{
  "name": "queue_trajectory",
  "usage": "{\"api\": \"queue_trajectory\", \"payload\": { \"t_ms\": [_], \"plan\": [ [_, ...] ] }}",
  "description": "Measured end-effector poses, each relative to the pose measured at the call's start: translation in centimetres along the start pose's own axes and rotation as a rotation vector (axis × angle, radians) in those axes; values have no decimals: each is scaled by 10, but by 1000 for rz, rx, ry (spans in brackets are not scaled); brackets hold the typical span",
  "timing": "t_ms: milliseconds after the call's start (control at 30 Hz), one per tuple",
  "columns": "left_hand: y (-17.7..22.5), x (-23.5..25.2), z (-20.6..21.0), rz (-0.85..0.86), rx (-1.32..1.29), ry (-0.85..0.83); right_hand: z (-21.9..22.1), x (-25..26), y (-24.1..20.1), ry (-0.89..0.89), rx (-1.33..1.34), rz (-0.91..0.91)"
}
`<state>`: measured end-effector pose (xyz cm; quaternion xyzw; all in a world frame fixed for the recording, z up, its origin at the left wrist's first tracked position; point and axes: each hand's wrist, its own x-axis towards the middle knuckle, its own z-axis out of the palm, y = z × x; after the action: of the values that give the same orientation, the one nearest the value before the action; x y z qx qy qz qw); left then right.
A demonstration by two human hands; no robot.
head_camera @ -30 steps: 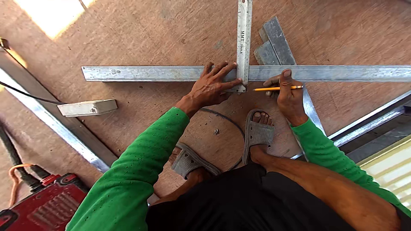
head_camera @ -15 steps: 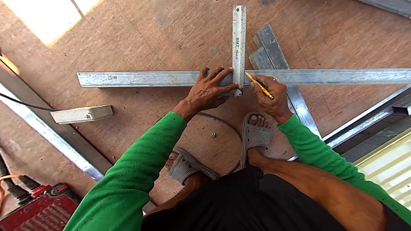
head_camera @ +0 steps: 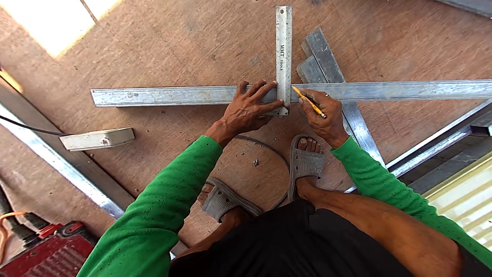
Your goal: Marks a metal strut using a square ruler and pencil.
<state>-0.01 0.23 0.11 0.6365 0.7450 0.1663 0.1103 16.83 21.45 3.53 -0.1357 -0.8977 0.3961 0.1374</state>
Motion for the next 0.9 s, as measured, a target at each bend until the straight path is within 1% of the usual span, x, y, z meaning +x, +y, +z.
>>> {"api": "queue_trajectory", "payload": {
  "t_ms": [100,367,533,633,700,800,900],
  "plan": [
    [1,1,-2,-10,-10,-14,1,0,0,0,-6,-5],
    [0,1,0,4,7,18,2,2,-6,-15,-103,-48],
    [1,1,-1,-3,-4,6,-8,-11,-23,-87,-86,-121],
    [0,2,0,0,4,10,1,3,-14,-50,-175,-107],
    [0,3,0,1,3,2,3,7,-13,-56,-219,-111],
    [0,1,0,-3,2,8,-7,-6,-23,-178,-228,-135],
    [0,1,-1,0,0,16,-7,-28,-22,-347,-209,-100]
  ]
}}
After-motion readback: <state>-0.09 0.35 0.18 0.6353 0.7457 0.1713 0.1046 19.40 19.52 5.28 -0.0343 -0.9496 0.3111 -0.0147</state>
